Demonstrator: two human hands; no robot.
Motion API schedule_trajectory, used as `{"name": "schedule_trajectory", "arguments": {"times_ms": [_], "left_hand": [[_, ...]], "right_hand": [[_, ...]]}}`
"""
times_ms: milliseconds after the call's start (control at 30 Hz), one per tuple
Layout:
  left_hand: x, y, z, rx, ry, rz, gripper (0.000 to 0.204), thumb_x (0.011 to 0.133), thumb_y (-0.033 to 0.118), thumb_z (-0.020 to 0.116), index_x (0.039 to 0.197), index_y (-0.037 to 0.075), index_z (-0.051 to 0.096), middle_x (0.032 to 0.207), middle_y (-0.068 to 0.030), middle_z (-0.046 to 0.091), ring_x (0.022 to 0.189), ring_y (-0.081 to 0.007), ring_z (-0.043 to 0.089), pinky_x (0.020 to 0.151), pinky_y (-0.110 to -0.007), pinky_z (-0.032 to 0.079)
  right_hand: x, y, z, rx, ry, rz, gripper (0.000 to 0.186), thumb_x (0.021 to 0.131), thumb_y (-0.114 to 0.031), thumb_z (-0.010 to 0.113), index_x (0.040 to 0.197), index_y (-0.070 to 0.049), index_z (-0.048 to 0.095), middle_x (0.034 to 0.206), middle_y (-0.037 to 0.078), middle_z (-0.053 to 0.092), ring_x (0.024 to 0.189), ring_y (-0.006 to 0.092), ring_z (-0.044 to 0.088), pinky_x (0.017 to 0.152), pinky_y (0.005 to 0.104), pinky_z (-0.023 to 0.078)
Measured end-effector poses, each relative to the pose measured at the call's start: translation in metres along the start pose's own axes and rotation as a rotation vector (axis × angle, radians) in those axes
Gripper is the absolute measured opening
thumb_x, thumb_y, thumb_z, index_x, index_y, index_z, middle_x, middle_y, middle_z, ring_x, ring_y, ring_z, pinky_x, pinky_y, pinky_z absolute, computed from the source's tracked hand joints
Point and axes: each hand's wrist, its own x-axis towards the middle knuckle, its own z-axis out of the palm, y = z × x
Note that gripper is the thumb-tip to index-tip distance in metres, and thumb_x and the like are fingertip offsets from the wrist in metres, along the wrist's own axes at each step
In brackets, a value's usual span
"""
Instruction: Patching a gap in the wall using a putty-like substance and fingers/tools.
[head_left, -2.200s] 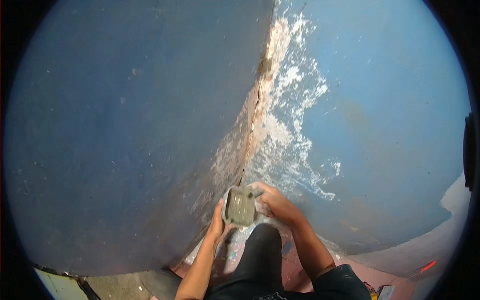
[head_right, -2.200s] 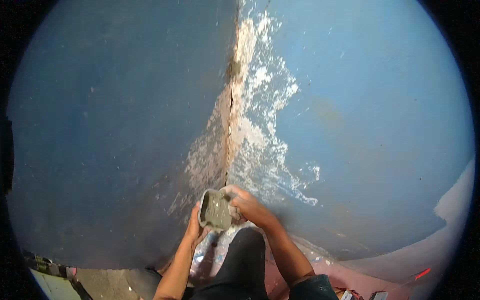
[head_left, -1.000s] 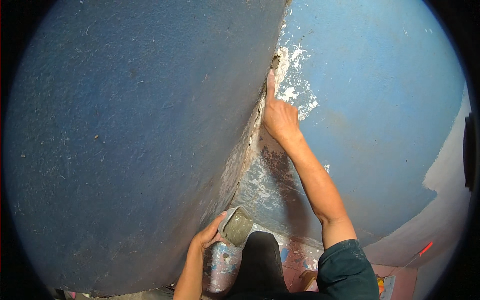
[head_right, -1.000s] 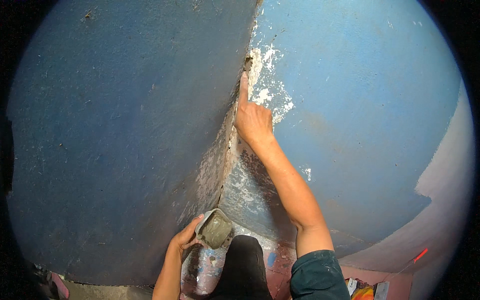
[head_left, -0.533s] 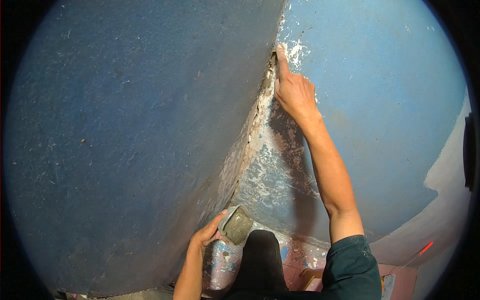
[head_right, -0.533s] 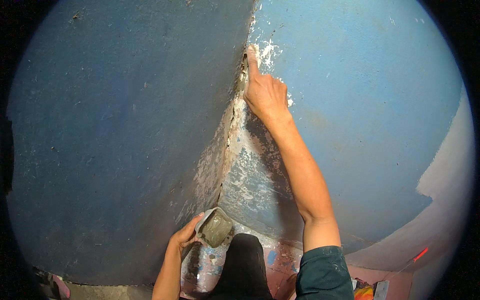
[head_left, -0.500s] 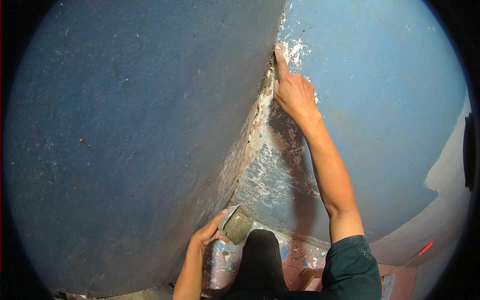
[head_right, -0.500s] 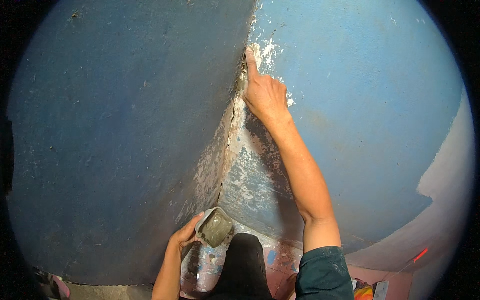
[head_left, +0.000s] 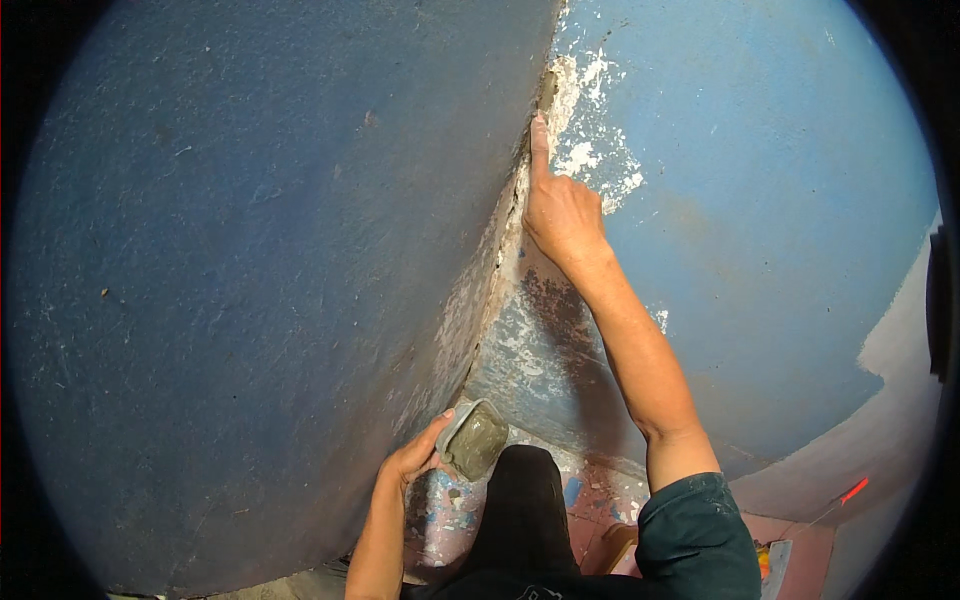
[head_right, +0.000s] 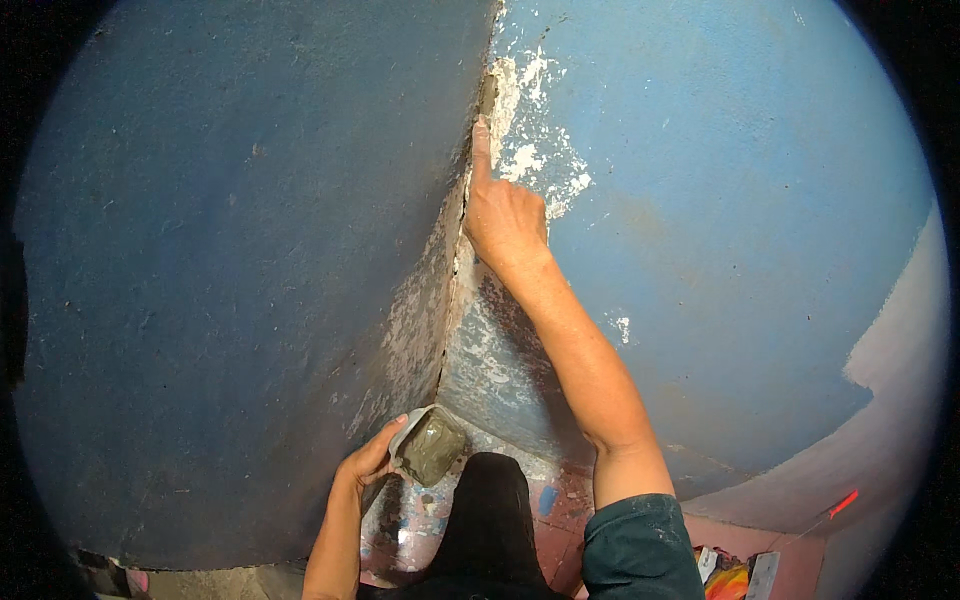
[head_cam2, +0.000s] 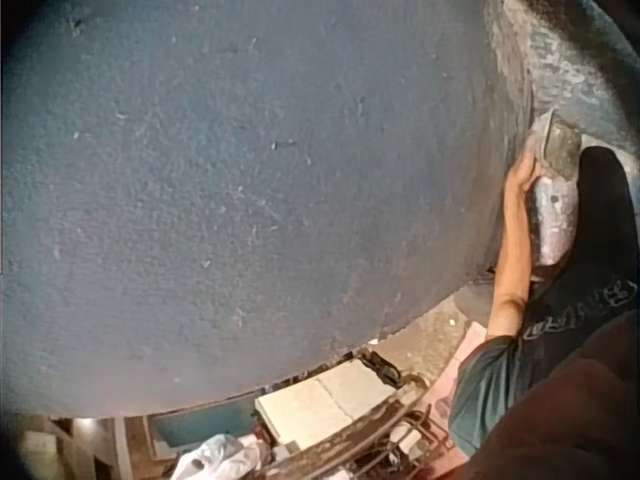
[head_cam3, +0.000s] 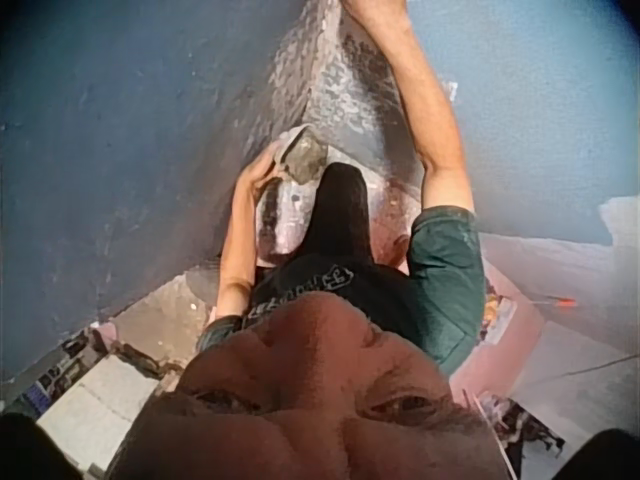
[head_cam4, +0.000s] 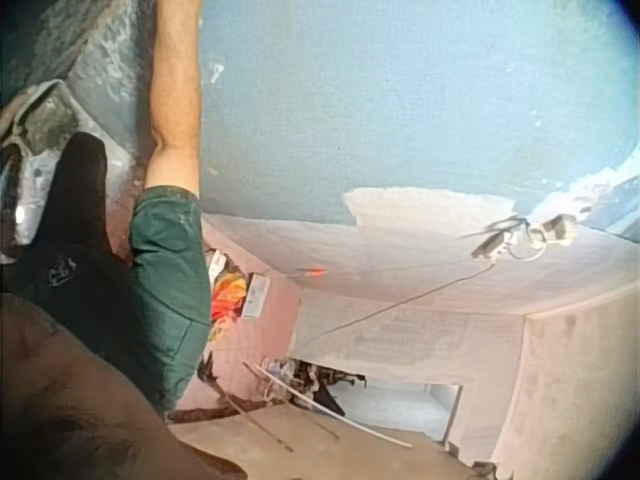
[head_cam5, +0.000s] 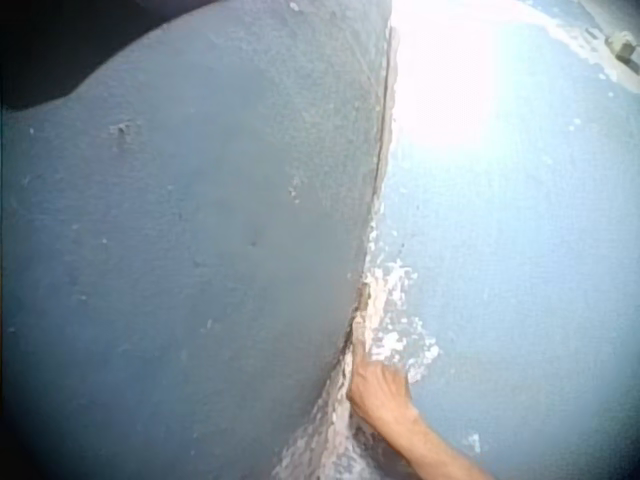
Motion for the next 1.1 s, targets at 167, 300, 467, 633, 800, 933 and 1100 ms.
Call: {"name": "schedule_trajectory", "arguments": {"times_ms": [167, 300, 467, 633, 800, 933, 1100], "left_hand": [[-0.005, 0.009, 0.005, 0.024, -0.060, 0.000, 0.085, 0.098, 0.066, 0.050, 0.153, 0.004, 0.035, 0.146, -0.0218, 0.048, 0.115, -0.0311, 0.063, 0.072, -0.044, 0.062], [-0.007, 0.004, -0.001, -0.004, -0.074, 0.004, 0.082, 0.098, 0.066, 0.049, 0.153, 0.005, 0.036, 0.149, -0.0207, 0.046, 0.116, -0.0310, 0.062, 0.071, -0.045, 0.062], [-0.005, 0.003, 0.002, 0.005, -0.082, -0.004, 0.083, 0.099, 0.065, 0.048, 0.155, 0.006, 0.034, 0.151, -0.0201, 0.044, 0.121, -0.0324, 0.060, 0.072, -0.045, 0.062], [-0.005, 0.004, 0.001, 0.019, -0.078, -0.010, 0.085, 0.099, 0.065, 0.048, 0.156, 0.005, 0.032, 0.150, -0.0214, 0.046, 0.123, -0.0328, 0.059, 0.072, -0.044, 0.063], [-0.007, 0.009, 0.004, 0.017, -0.071, -0.014, 0.085, 0.098, 0.065, 0.049, 0.155, 0.004, 0.033, 0.148, -0.0218, 0.047, 0.119, -0.0310, 0.061, 0.068, -0.042, 0.063], [-0.004, 0.007, 0.004, 0.012, -0.083, -0.005, 0.083, 0.098, 0.065, 0.049, 0.153, 0.005, 0.036, 0.144, -0.0207, 0.051, 0.113, -0.0289, 0.064, 0.065, -0.041, 0.063], [-0.007, 0.008, 0.004, -0.009, -0.089, -0.019, 0.081, 0.098, 0.065, 0.050, 0.152, 0.005, 0.038, 0.141, -0.0200, 0.054, 0.110, -0.0282, 0.066, 0.064, -0.041, 0.063]], "right_hand": [[-0.002, -0.006, -0.001, -0.080, -0.043, 0.022, 0.090, 0.086, -0.006, 0.056, 0.159, 0.006, 0.005, 0.067, 0.018, 0.068, 0.059, 0.0335, 0.069, 0.054, 0.0485, 0.055], [-0.021, -0.010, 0.002, -0.079, -0.064, 0.009, 0.089, 0.085, -0.004, 0.054, 0.160, 0.004, 0.006, 0.066, 0.018, 0.068, 0.059, 0.0325, 0.069, 0.056, 0.0475, 0.055], [-0.029, 0.005, -0.027, 0.107, -0.023, -0.028, 0.087, 0.084, -0.005, 0.052, 0.161, -0.003, 0.012, 0.057, 0.014, 0.060, 0.049, 0.0318, 0.060, 0.052, 0.0481, 0.050], [0.012, 0.009, -0.034, 0.193, 0.197, 0.000, 0.081, 0.091, -0.007, 0.049, 0.163, -0.013, 0.013, 0.054, 0.009, 0.053, 0.046, 0.0254, 0.051, 0.049, 0.0435, 0.046], [0.001, -0.002, -0.001, 0.370, -0.016, -0.004, 0.090, 0.091, -0.006, 0.049, 0.161, -0.005, -0.009, 0.058, 0.012, 0.056, 0.049, 0.0297, 0.054, 0.051, 0.0461, 0.046], [-0.033, -0.003, 0.026, 0.300, -0.100, -0.014, 0.089, 0.090, -0.007, 0.049, 0.162, -0.008, -0.004, 0.057, 0.011, 0.056, 0.049, 0.0307, 0.055, 0.052, 0.0465, 0.047], [-0.031, 0.010, -0.019, 0.120, -0.032, -0.039, 0.085, 0.090, -0.007, 0.047, 0.163, -0.011, 0.004, 0.056, 0.011, 0.057, 0.048, 0.0311, 0.057, 0.051, 0.0464, 0.047]]}}
